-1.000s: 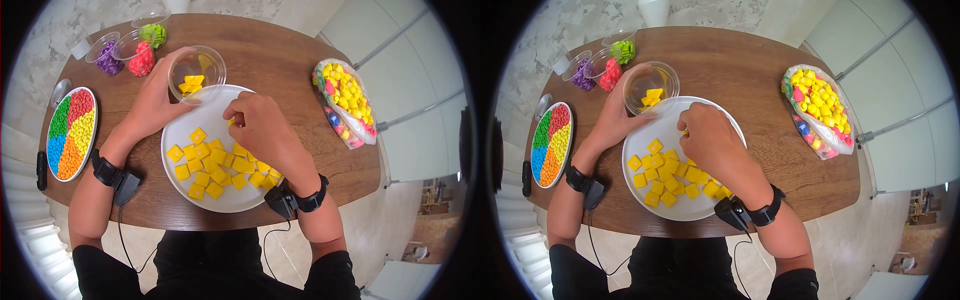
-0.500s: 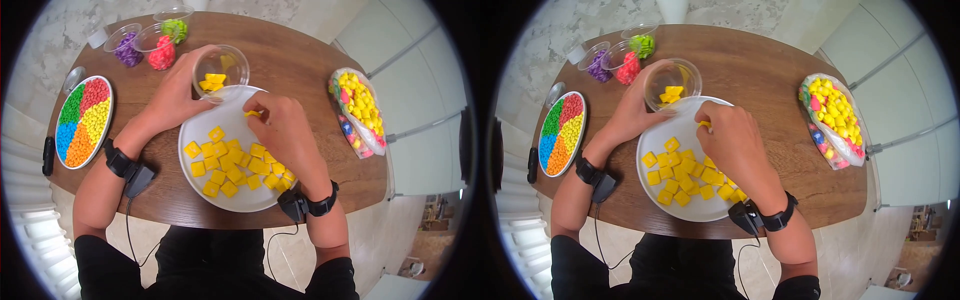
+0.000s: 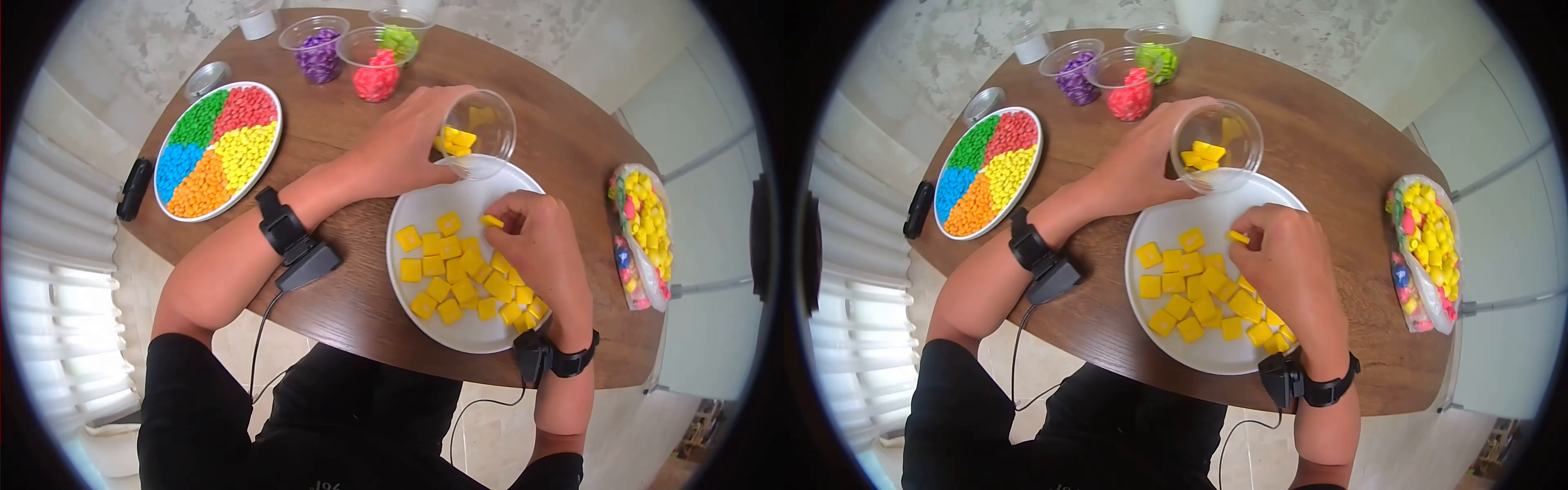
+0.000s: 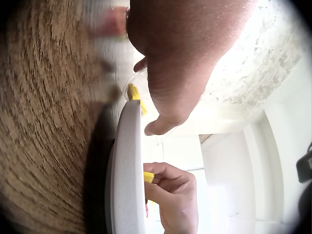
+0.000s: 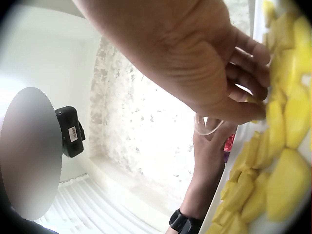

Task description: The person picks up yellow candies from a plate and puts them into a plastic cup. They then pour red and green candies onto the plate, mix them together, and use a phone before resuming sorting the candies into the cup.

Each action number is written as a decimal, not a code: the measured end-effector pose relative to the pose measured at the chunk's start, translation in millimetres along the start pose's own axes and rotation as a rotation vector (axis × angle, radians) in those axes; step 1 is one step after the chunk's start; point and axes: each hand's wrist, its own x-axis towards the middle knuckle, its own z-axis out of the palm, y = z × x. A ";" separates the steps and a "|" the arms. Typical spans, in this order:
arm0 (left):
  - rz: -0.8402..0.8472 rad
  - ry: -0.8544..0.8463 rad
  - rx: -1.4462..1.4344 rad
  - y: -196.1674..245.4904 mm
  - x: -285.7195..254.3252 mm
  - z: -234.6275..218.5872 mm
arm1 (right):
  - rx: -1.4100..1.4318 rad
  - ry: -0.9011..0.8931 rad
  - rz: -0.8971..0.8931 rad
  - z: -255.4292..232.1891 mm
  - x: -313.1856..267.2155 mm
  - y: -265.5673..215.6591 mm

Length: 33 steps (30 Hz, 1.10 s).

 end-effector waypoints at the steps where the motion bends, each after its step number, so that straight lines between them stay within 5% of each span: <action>1: 0.006 -0.003 0.014 0.9 -0.1 -0.5 | -0.003 -0.020 0.014 -0.5 0.5 0.8; 17: -0.012 -0.028 0.003 3.8 -0.5 -2.7 | 0.158 0.143 -0.019 2.2 2.5 1.2; 33: 0.001 0.001 -0.004 0.5 0.5 1.0 | 0.020 0.028 -0.014 4.4 3.5 0.5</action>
